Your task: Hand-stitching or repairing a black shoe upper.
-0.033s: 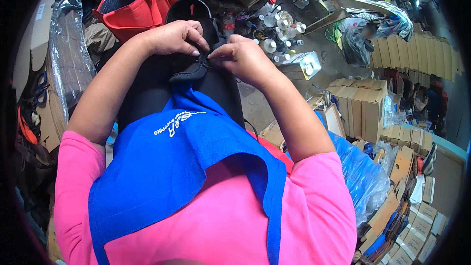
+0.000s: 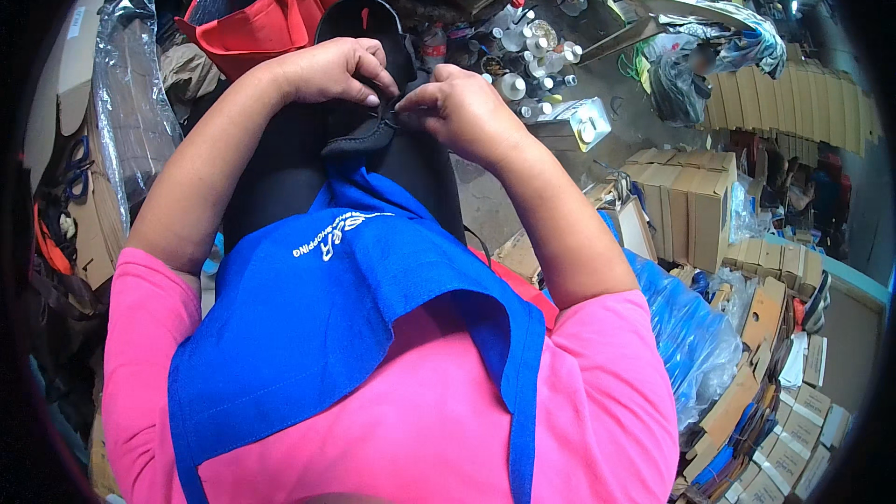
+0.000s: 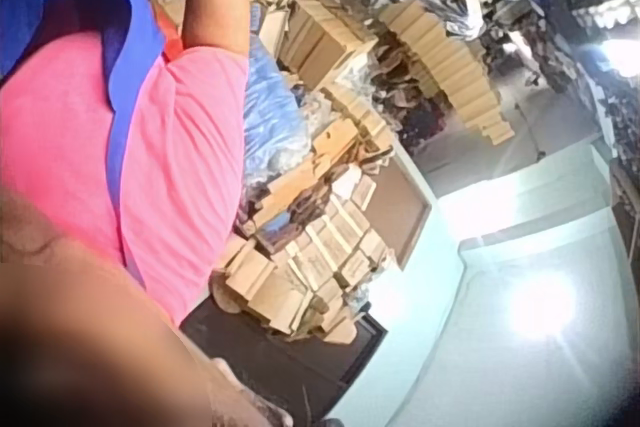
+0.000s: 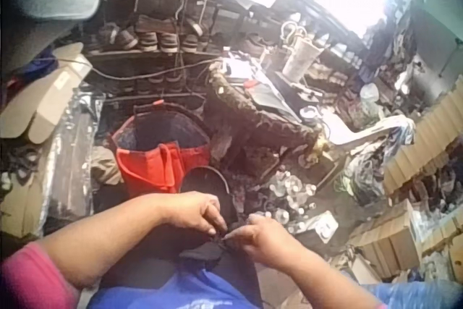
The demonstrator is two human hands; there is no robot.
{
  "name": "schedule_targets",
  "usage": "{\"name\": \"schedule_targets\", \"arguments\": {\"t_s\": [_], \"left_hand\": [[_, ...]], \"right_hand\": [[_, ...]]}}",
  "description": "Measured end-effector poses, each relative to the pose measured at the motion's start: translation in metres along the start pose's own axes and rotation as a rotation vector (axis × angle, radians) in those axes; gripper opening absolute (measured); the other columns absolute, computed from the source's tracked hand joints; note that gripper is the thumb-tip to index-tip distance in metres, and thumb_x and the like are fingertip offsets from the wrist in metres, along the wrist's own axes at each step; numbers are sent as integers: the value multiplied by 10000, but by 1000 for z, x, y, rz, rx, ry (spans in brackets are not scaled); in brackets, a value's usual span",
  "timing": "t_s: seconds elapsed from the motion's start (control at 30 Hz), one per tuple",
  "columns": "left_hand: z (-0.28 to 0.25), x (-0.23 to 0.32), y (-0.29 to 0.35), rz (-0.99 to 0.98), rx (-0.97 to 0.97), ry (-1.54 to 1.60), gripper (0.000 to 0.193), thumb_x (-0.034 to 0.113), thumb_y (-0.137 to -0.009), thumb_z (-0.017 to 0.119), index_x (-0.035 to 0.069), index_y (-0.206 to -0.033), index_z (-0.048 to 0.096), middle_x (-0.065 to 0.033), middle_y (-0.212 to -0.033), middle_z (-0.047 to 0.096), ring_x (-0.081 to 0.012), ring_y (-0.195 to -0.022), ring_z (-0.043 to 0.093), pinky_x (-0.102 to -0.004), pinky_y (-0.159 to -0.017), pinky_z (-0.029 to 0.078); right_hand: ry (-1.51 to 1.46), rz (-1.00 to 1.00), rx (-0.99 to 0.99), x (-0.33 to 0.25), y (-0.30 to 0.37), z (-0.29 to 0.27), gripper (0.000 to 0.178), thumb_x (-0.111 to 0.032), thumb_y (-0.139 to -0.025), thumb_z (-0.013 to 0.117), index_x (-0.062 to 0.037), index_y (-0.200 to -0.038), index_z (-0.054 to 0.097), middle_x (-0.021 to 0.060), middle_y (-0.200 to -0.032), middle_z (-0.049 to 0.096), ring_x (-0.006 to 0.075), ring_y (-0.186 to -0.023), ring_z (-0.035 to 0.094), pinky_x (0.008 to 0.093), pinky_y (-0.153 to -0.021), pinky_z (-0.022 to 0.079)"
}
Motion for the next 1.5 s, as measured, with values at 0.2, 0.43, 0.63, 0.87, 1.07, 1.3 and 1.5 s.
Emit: {"name": "schedule_targets", "arguments": {"t_s": [0.2, 0.43, 0.63, 0.87, 1.07, 1.3, 1.5], "left_hand": [[-3, 4, -5, -12, -51, -55, 328, 118, -745, 745, 119, -1072, 717, -47, -870, 509, -197, -865, 538, -310, -826, 442], [-4, 0, -7, -51, -138, -35, 335, 142, -773, 724, 117, -1106, 704, -54, -861, 515, -205, -856, 538, -316, -815, 440], [-3, -2, -5, -35, -135, -50, 352, 108, -764, 719, 120, -1116, 701, -61, -877, 514, -210, -887, 527, -313, -831, 433], [-1, -3, -3, -26, -94, -4, 381, 63, -727, 735, 121, -1102, 706, -52, -926, 507, -210, -904, 527, -310, -846, 436], [0, -6, -4, -32, -47, -39, 368, 64, -705, 744, 128, -1067, 722, -55, -919, 514, -217, -893, 534, -321, -843, 443], [-16, 4, 34, 122, 476, -154, 330, -39, -798, 489, 49, -1090, 617, -107, -1047, 479, -239, -1042, 498, -320, -897, 426], [2, 24, 96, -206, 611, -55, 209, -12, -796, 614, 83, -957, 706, -49, -820, 544, -210, -851, 564, -323, -837, 434]], "right_hand": [[-92, 27, 18, 6, 2, 7, 167, -174, -761, 735, -164, -927, 747, 102, -813, 598, 242, -777, 619, 340, -710, 505], [-456, 120, -25, 28, -1, 21, 182, -119, -788, 740, -133, -969, 739, 36, -818, 619, 127, -735, 586, 271, -674, 482], [24, 26, 45, -6, -3, 8, 196, -150, -751, 750, -137, -946, 744, 58, -825, 617, 187, -762, 619, 300, -706, 501], [-445, 143, -50, 39, 2, 29, 201, -134, -794, 720, -162, -990, 752, 23, -770, 550, 134, -766, 546, 271, -707, 461], [-497, 195, 59, 27, -2, 36, 152, -140, -765, 754, -81, -903, 739, 59, -819, 631, 151, -790, 621, 282, -721, 498], [-350, 103, 95, 10, 1, 24, 151, -84, -774, 734, -104, -924, 725, 57, -799, 550, 175, -748, 567, 301, -682, 471], [-18, -8, 244, -8, 28, 32, 316, -65, -749, 687, -186, -1040, 701, 118, -803, 523, 301, -747, 554, 410, -666, 456]]}}
Point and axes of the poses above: each hand's wrist, its own y-axis away from the middle knuckle, its own z-axis out of the palm, x = y × z, the point moved 6 cm from there along -y, towards the middle knuckle
